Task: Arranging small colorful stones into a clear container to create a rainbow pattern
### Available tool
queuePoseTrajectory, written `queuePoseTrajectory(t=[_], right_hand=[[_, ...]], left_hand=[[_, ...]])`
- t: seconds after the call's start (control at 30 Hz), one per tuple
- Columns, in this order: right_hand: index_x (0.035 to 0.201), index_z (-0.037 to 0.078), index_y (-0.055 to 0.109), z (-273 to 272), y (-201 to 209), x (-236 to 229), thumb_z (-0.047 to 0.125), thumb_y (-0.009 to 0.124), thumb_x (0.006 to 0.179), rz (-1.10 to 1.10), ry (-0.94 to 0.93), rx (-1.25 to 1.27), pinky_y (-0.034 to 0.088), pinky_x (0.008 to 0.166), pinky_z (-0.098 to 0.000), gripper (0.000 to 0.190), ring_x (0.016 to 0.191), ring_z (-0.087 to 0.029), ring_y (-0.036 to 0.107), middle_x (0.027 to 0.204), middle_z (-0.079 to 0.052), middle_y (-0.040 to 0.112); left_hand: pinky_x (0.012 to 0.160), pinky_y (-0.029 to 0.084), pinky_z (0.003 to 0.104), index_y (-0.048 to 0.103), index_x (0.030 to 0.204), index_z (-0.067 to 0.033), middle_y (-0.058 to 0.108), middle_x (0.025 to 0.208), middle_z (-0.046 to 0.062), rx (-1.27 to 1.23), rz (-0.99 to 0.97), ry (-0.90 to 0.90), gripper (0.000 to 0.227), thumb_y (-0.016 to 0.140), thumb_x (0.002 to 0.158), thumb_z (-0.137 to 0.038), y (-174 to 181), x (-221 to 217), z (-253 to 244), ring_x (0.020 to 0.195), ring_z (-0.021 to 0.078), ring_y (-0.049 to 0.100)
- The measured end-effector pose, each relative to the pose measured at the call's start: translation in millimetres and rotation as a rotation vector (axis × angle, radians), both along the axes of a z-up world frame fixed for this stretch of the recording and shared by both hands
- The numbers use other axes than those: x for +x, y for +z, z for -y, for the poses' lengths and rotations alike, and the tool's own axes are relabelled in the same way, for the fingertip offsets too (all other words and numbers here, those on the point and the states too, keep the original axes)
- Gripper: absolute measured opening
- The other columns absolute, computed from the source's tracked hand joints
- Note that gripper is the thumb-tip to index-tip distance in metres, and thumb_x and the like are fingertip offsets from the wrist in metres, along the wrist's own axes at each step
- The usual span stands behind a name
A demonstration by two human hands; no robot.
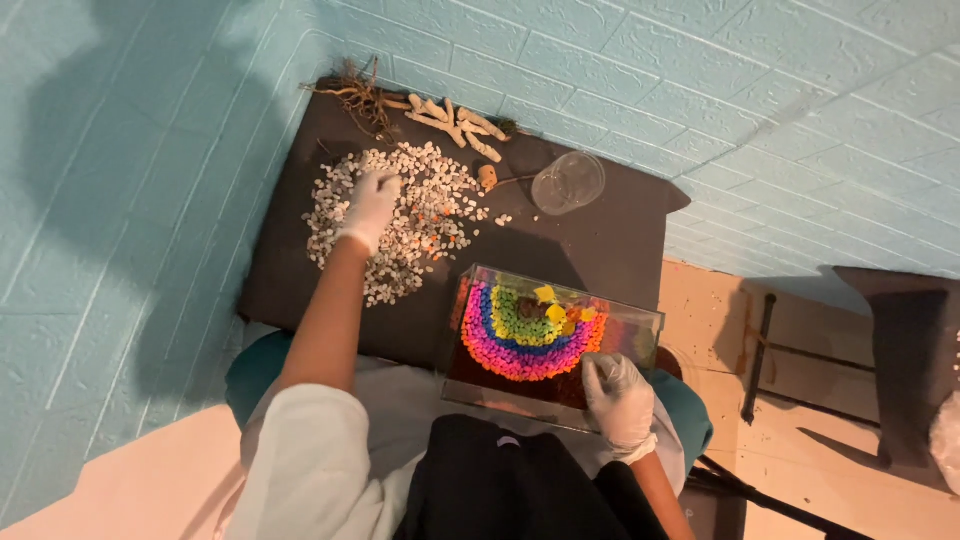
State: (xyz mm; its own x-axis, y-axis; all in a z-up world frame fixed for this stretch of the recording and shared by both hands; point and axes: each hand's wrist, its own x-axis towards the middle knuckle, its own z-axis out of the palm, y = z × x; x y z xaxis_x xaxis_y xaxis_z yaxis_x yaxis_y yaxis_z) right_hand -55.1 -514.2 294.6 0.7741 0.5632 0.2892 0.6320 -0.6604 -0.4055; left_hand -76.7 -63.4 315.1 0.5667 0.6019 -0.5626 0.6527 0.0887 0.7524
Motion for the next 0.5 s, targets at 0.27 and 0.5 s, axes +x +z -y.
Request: queuePoseTrajectory(t=[0.27,0.5], right_hand=[[0.09,0.013,0.076,-56.1,70.2,-13.4,0.011,0.077,0.091,-0.104,0.166,0.142,0.058,0.063,-0.0432,0.002,0.076,-0.033,0.072,0.077,-0.011,0.07],[0.106,0.008,0.078,-137.4,108.7,-28.2,0.003,0.079,0.088,-0.443,0.254,0.484,0.062,0.076,-0.0357,0.018,0.087,-0.023,0.077,0.092,-0.01,0.078]], left_hand=[[0.055,0.038,0.011,0.065,0.116,-0.0129,0.047,0.084,-0.009,-0.437,0.602,0.008,0.021,0.058,0.105,-0.029,-22.3,-74.8,120.2,0.069,-0.0021,0.044],[0.053,0.034,0.017,0.063,0.108,-0.0141,0.042,0.076,-0.004,-0.442,0.659,-0.077,0.018,0.058,0.105,-0.031,31.0,-94.0,177.6,0.065,0.0025,0.041]])
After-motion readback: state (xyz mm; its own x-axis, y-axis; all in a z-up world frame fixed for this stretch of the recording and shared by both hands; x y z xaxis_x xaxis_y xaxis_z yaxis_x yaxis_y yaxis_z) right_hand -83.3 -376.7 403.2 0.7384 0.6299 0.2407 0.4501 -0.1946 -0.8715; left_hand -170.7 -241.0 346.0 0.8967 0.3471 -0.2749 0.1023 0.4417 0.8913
